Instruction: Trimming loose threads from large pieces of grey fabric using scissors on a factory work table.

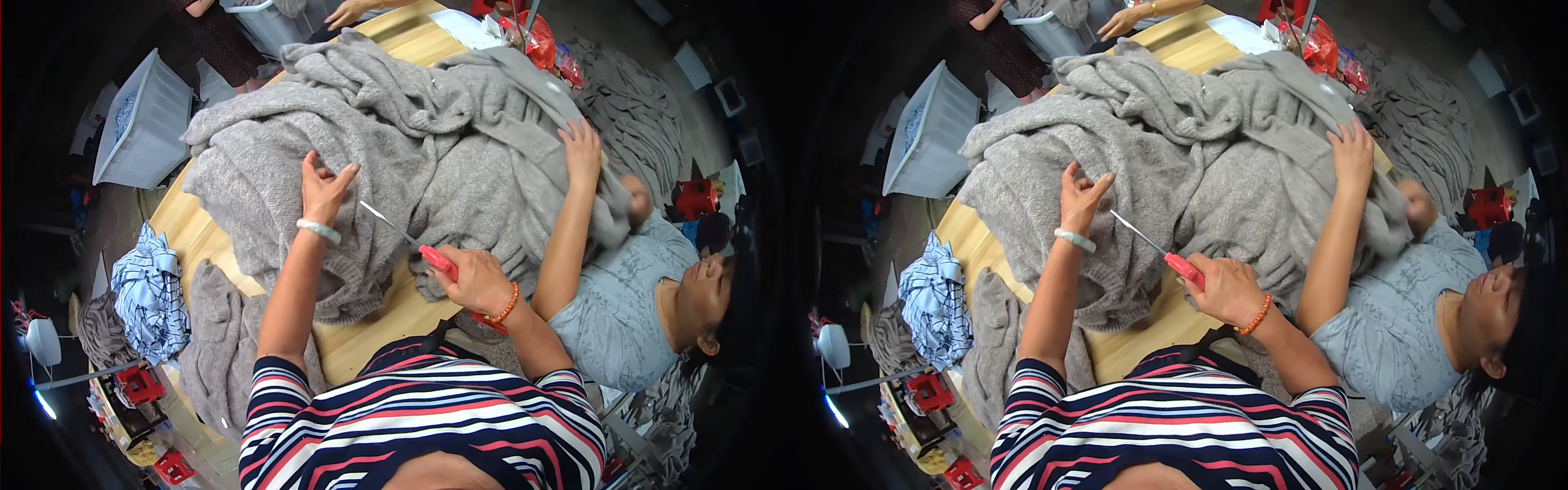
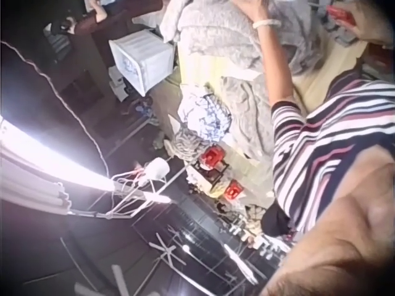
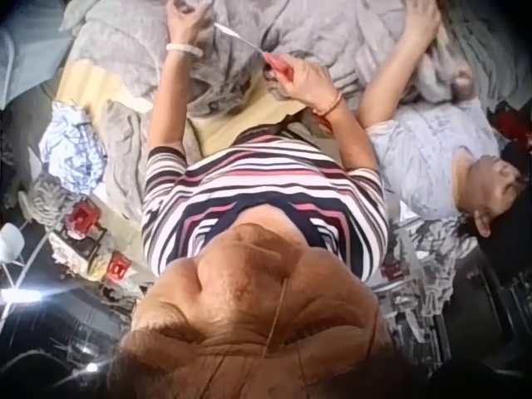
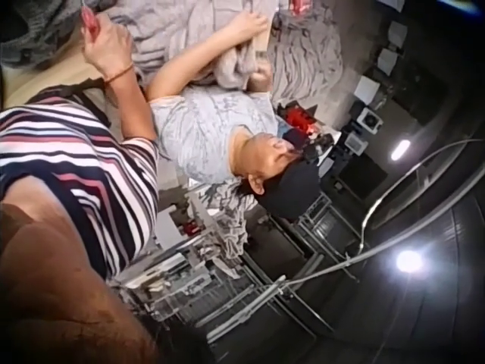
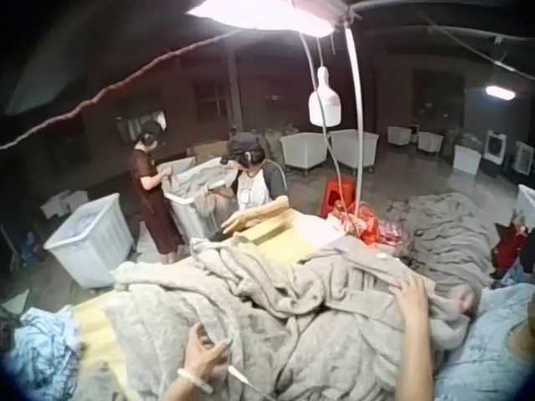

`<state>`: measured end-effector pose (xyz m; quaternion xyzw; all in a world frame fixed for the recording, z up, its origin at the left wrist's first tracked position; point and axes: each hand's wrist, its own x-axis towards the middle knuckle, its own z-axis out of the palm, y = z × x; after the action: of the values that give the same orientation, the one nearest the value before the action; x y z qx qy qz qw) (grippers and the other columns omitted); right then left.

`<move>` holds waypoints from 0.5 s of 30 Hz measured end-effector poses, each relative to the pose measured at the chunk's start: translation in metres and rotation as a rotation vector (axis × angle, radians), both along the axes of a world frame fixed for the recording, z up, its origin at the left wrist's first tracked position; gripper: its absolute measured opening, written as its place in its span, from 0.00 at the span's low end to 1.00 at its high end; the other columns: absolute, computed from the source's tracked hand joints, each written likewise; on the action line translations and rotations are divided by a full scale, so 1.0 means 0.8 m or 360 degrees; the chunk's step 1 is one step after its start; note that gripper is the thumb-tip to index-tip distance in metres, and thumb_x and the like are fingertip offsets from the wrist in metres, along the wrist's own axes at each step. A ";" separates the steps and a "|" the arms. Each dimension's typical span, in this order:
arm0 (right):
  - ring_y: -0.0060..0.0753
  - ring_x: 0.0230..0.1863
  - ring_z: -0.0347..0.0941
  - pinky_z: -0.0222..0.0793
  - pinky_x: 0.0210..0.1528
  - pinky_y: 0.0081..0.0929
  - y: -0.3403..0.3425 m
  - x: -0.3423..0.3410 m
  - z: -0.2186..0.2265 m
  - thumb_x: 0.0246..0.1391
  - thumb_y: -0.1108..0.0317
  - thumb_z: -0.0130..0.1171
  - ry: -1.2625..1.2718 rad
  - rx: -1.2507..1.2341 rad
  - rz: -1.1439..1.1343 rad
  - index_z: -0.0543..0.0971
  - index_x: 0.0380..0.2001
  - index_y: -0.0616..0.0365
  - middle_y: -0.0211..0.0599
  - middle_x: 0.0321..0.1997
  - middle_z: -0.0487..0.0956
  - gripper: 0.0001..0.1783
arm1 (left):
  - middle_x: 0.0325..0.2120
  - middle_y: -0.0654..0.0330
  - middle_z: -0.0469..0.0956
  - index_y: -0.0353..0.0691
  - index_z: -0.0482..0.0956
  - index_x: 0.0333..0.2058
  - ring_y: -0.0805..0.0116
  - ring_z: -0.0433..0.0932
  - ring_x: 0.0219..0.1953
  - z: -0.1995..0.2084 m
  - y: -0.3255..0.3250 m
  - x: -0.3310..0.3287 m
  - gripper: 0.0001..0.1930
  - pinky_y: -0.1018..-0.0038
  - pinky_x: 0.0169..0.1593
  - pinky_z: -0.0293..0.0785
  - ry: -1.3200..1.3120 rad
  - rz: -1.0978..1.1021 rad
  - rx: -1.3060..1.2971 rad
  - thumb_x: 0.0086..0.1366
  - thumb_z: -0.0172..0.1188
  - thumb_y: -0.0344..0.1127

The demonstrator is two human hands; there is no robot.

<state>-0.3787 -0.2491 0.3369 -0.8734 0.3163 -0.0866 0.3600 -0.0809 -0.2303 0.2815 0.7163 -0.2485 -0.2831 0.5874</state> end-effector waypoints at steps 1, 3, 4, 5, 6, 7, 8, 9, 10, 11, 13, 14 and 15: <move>0.56 0.28 0.77 0.71 0.31 0.48 -0.002 0.007 0.006 0.53 0.60 0.60 -0.0009 -0.0011 0.0021 0.76 0.35 0.53 0.48 0.23 0.78 0.10 | 0.36 0.58 0.77 0.27 0.67 0.55 0.76 0.72 0.33 -0.024 -0.010 0.020 0.34 0.81 0.36 0.70 -0.0299 0.0090 0.0048 0.55 0.72 0.37; 0.59 0.31 0.78 0.72 0.38 0.51 -0.010 0.018 0.016 0.55 0.57 0.57 0.0182 0.0023 0.0032 0.77 0.36 0.53 0.50 0.26 0.80 0.12 | 0.27 0.67 0.75 0.29 0.77 0.40 0.81 0.68 0.26 -0.054 -0.018 0.052 0.18 0.83 0.31 0.66 -0.0180 0.0070 0.0089 0.55 0.71 0.35; 0.59 0.31 0.78 0.72 0.38 0.51 -0.015 0.021 0.017 0.55 0.57 0.57 0.0181 0.0016 0.0025 0.77 0.36 0.53 0.50 0.26 0.80 0.12 | 0.27 0.67 0.75 0.29 0.77 0.40 0.81 0.68 0.26 -0.058 -0.020 0.051 0.18 0.83 0.31 0.66 -0.0182 0.0063 0.0081 0.55 0.71 0.35; 0.59 0.32 0.78 0.72 0.39 0.52 -0.020 0.025 0.017 0.55 0.57 0.57 0.0224 0.0009 -0.0011 0.77 0.35 0.53 0.50 0.27 0.80 0.12 | 0.25 0.70 0.74 0.31 0.78 0.36 0.83 0.67 0.25 -0.063 -0.019 0.049 0.13 0.84 0.30 0.64 -0.0075 0.0025 -0.0099 0.57 0.69 0.33; 0.59 0.33 0.78 0.72 0.40 0.52 -0.024 0.029 0.018 0.55 0.57 0.57 0.0266 0.0003 -0.0045 0.77 0.35 0.54 0.51 0.27 0.80 0.12 | 0.23 0.73 0.72 0.33 0.79 0.31 0.84 0.65 0.24 -0.068 -0.016 0.047 0.09 0.84 0.28 0.62 0.0032 -0.0013 -0.0278 0.58 0.68 0.31; 0.59 0.33 0.78 0.72 0.40 0.52 -0.026 0.031 0.018 0.55 0.57 0.57 0.0268 0.0007 -0.0055 0.77 0.35 0.54 0.51 0.27 0.80 0.12 | 0.23 0.74 0.72 0.35 0.79 0.30 0.86 0.65 0.24 -0.061 -0.011 0.037 0.05 0.85 0.28 0.60 0.0088 -0.0025 -0.0303 0.60 0.65 0.29; 0.59 0.35 0.78 0.71 0.42 0.52 -0.027 0.033 0.021 0.55 0.57 0.57 0.0279 -0.0007 -0.0043 0.77 0.34 0.55 0.51 0.28 0.81 0.12 | 0.23 0.74 0.72 0.35 0.79 0.30 0.86 0.65 0.24 -0.062 -0.007 0.034 0.05 0.85 0.28 0.60 0.0091 -0.0033 -0.0299 0.60 0.65 0.29; 0.59 0.37 0.78 0.71 0.43 0.52 -0.029 0.036 0.021 0.56 0.57 0.57 0.0290 -0.0020 -0.0029 0.77 0.34 0.55 0.51 0.29 0.81 0.13 | 0.23 0.74 0.72 0.35 0.79 0.30 0.86 0.65 0.24 -0.064 -0.005 0.033 0.05 0.85 0.27 0.59 0.0086 -0.0044 -0.0340 0.60 0.65 0.29; 0.59 0.37 0.78 0.71 0.43 0.52 -0.031 0.039 0.019 0.56 0.57 0.57 0.0292 -0.0018 -0.0030 0.77 0.34 0.55 0.51 0.29 0.81 0.13 | 0.23 0.74 0.72 0.35 0.79 0.30 0.86 0.65 0.24 -0.063 -0.002 0.031 0.05 0.85 0.27 0.59 0.0080 -0.0048 -0.0383 0.61 0.65 0.28; 0.59 0.35 0.78 0.72 0.41 0.52 -0.034 0.043 0.013 0.55 0.57 0.58 0.0225 -0.0085 -0.0042 0.77 0.33 0.56 0.52 0.28 0.80 0.13 | 0.24 0.74 0.73 0.35 0.79 0.31 0.86 0.65 0.24 -0.062 0.001 0.029 0.05 0.85 0.28 0.59 0.0055 -0.0042 -0.0383 0.61 0.65 0.28; 0.59 0.34 0.78 0.73 0.41 0.51 -0.041 0.054 0.016 0.55 0.56 0.58 0.0209 -0.0131 -0.0041 0.78 0.34 0.55 0.52 0.28 0.80 0.14 | 0.24 0.74 0.73 0.35 0.79 0.31 0.86 0.65 0.25 -0.055 0.002 0.019 0.04 0.85 0.28 0.60 0.0095 -0.0041 -0.0398 0.61 0.65 0.28; 0.59 0.34 0.78 0.73 0.41 0.51 -0.041 0.056 0.016 0.55 0.56 0.58 0.0214 -0.0131 -0.0038 0.78 0.34 0.55 0.52 0.28 0.80 0.14 | 0.24 0.73 0.74 0.35 0.79 0.31 0.86 0.66 0.25 -0.053 0.002 0.015 0.04 0.85 0.28 0.61 0.0132 -0.0041 -0.0415 0.62 0.65 0.28; 0.59 0.36 0.78 0.72 0.42 0.51 -0.041 0.057 0.015 0.55 0.57 0.57 0.0307 -0.0113 -0.0011 0.78 0.33 0.56 0.52 0.30 0.81 0.13 | 0.24 0.73 0.74 0.35 0.79 0.31 0.86 0.66 0.25 -0.055 0.004 0.014 0.04 0.85 0.28 0.61 0.0137 -0.0039 -0.0415 0.62 0.65 0.28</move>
<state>-0.3328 -0.2821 0.3493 -0.8888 0.3492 -0.0144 0.2964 -0.0698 -0.2272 0.2372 0.6180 -0.2664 -0.2860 0.6822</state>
